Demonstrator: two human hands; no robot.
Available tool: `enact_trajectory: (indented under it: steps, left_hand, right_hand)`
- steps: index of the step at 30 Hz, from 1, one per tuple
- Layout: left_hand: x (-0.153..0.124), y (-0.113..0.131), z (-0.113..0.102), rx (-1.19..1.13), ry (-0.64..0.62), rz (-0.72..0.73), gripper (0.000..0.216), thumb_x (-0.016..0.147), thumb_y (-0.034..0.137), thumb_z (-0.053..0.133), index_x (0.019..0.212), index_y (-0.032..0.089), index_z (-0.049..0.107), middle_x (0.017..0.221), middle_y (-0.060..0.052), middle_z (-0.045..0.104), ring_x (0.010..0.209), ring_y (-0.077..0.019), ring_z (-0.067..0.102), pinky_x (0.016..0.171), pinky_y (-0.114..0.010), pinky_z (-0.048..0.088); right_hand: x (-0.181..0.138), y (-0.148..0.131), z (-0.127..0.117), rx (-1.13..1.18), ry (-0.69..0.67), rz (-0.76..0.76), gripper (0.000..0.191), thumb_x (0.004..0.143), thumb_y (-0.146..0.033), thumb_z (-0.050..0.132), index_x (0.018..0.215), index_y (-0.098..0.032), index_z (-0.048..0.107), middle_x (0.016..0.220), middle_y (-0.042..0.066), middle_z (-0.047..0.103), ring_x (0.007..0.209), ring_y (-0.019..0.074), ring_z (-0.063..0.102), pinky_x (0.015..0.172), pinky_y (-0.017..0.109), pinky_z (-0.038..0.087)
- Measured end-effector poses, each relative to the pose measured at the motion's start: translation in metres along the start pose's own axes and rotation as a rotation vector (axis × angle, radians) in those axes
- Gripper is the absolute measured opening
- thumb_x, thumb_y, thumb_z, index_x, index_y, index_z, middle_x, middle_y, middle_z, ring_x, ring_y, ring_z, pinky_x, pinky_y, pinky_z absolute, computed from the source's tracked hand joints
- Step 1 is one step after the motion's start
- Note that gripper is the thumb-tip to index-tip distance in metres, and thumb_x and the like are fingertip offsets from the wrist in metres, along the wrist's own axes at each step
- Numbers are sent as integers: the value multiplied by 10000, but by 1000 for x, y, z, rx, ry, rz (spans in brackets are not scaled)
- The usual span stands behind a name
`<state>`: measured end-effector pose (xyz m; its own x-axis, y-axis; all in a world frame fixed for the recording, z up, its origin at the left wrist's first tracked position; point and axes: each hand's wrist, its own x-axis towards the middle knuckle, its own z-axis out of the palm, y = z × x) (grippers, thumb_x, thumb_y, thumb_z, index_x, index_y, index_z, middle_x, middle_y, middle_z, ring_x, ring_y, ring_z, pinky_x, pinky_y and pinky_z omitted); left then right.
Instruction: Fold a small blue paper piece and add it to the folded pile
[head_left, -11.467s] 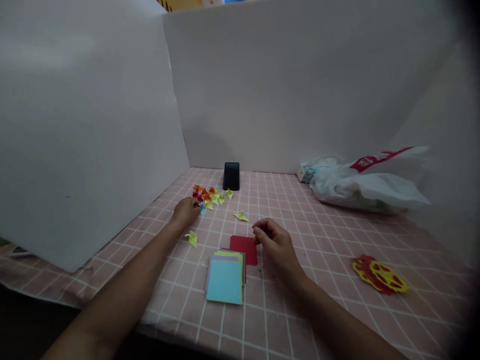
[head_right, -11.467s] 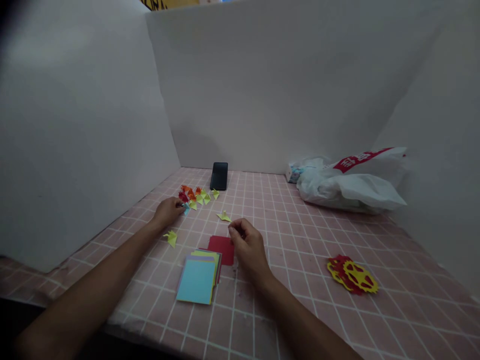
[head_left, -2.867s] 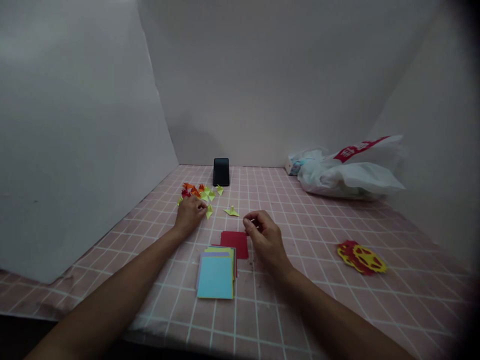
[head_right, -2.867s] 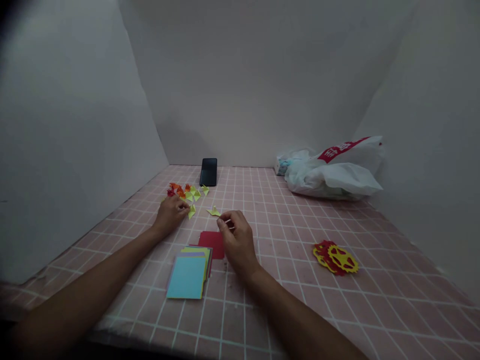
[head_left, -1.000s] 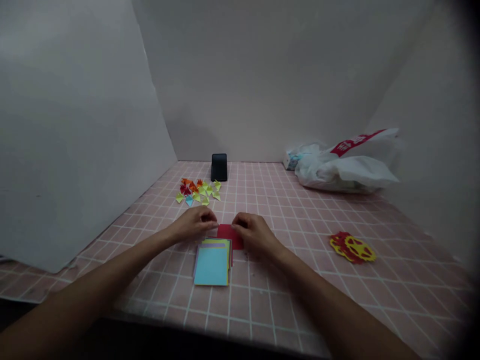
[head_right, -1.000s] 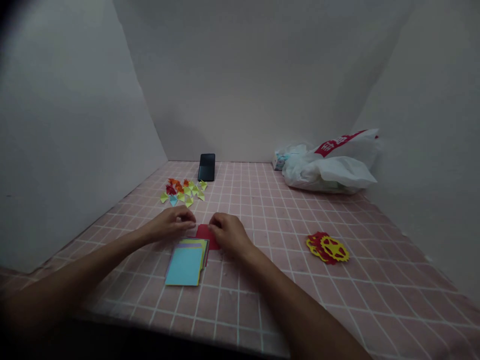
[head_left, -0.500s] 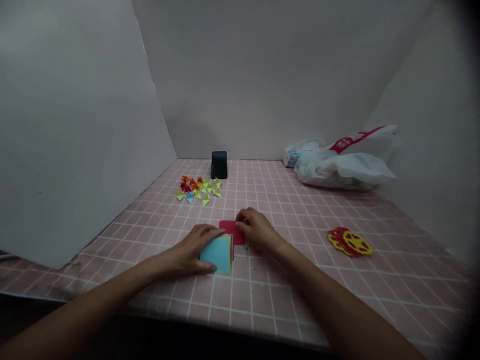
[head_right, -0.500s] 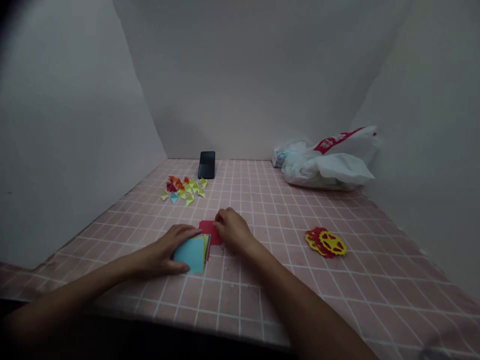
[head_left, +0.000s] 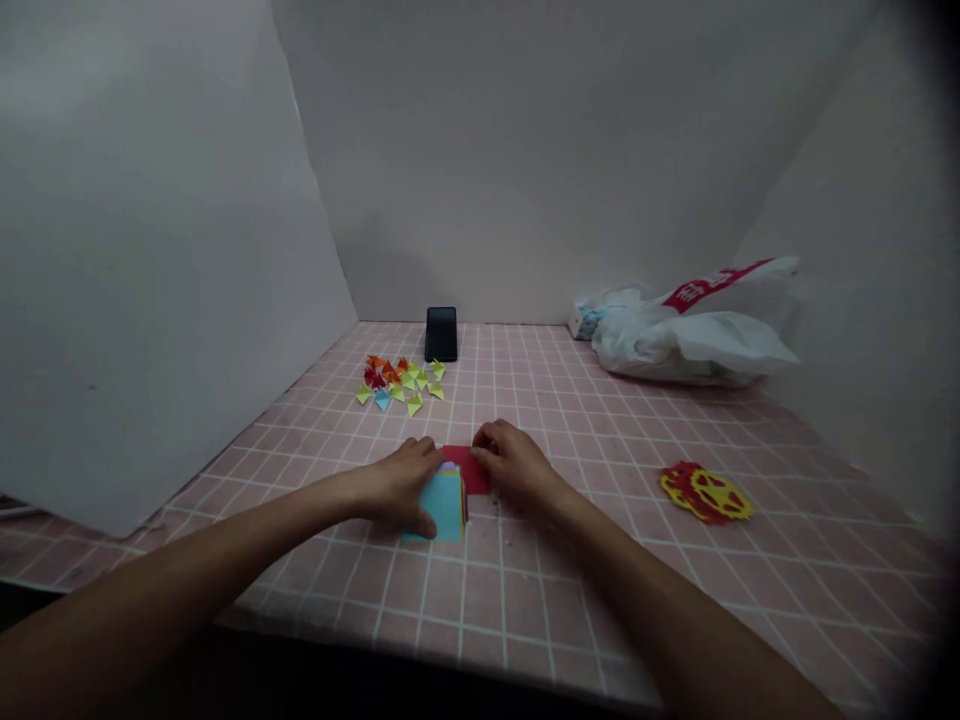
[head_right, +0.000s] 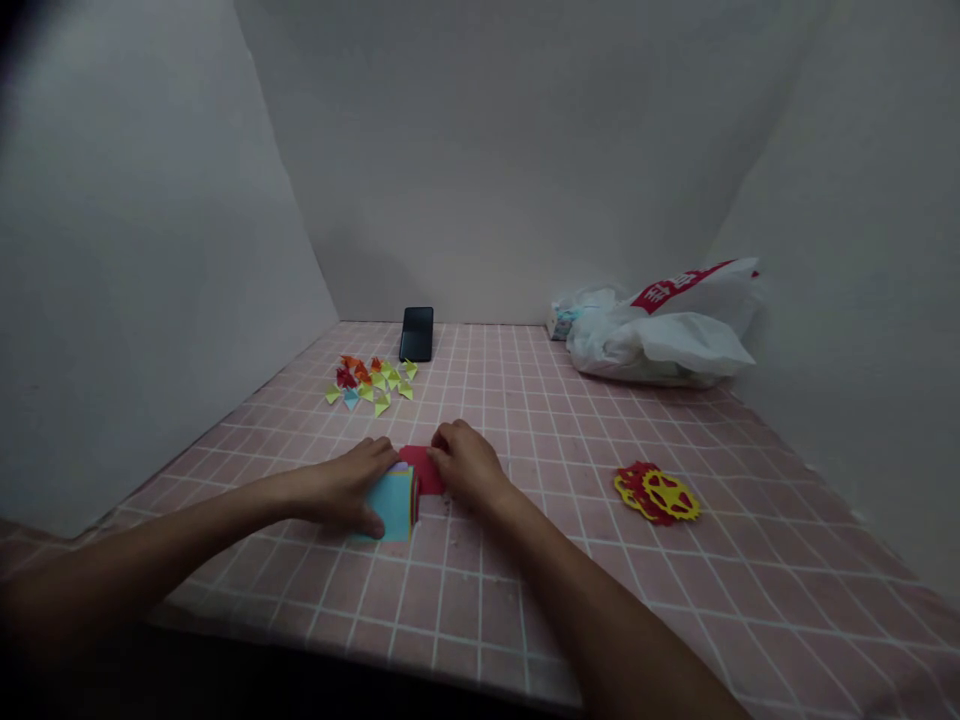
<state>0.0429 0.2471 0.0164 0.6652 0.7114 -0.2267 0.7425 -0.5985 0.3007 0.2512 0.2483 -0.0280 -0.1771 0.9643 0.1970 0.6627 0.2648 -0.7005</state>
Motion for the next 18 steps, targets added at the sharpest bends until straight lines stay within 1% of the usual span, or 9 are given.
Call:
enact_trajectory:
  steps: [4, 7, 10, 13, 15, 17, 18]
  left_hand:
    - [-1, 6, -4, 46, -32, -23, 599, 527, 312, 844, 1058, 179, 600, 1149, -136, 611, 1042, -336, 583, 879, -429, 486]
    - [-4, 11, -10, -7, -77, -73, 556, 574, 298, 810, 1077, 196, 595, 1073, -111, 677, 936, -313, 642, 751, -370, 489]
    - [-1, 13, -17, -83, -95, -34, 524, 603, 278, 791, 1086, 216, 600, 1052, -81, 709, 907, -286, 668, 677, -312, 463]
    - [15, 10, -23, -71, -109, 18, 470, 645, 275, 763, 1089, 221, 619, 993, -65, 721, 861, -269, 674, 627, -292, 443]
    - [31, 6, -25, -82, -85, 59, 526, 639, 235, 767, 1143, 232, 617, 1052, -62, 721, 918, -266, 675, 685, -295, 466]
    - [47, 0, -26, -105, -44, 99, 641, 608, 185, 786, 1219, 240, 600, 1218, -77, 681, 1077, -275, 643, 825, -310, 482]
    - [53, -3, -25, -108, -33, 109, 663, 606, 173, 790, 1238, 233, 598, 1270, -90, 654, 1133, -277, 621, 885, -320, 475]
  right_hand:
    - [0, -1, 0, 1, -17, 17, 97, 829, -134, 601, 762, -186, 648, 834, 66, 648, 737, 183, 586, 650, 292, 410]
    - [0, -1, 0, -2, -17, 21, 91, 821, -132, 609, 758, -184, 650, 836, 61, 651, 743, 179, 585, 653, 284, 406]
    - [1, 0, 0, 1, -11, 13, 95, 824, -134, 601, 758, -180, 652, 837, 59, 652, 739, 172, 582, 654, 277, 404]
    - [3, 3, -1, 43, 4, 5, 145, 840, -120, 558, 751, -179, 656, 824, 58, 667, 751, 171, 591, 672, 274, 412]
    - [5, 5, -3, 82, 26, 25, 187, 845, -103, 525, 734, -183, 653, 789, 49, 675, 737, 168, 593, 666, 271, 409]
    - [7, 8, -6, 109, 48, 51, 199, 840, -93, 512, 729, -185, 650, 740, 33, 669, 705, 163, 584, 646, 266, 402]
    - [8, 9, -7, 114, 58, 64, 195, 835, -90, 512, 733, -184, 650, 729, 27, 667, 697, 161, 581, 642, 264, 400]
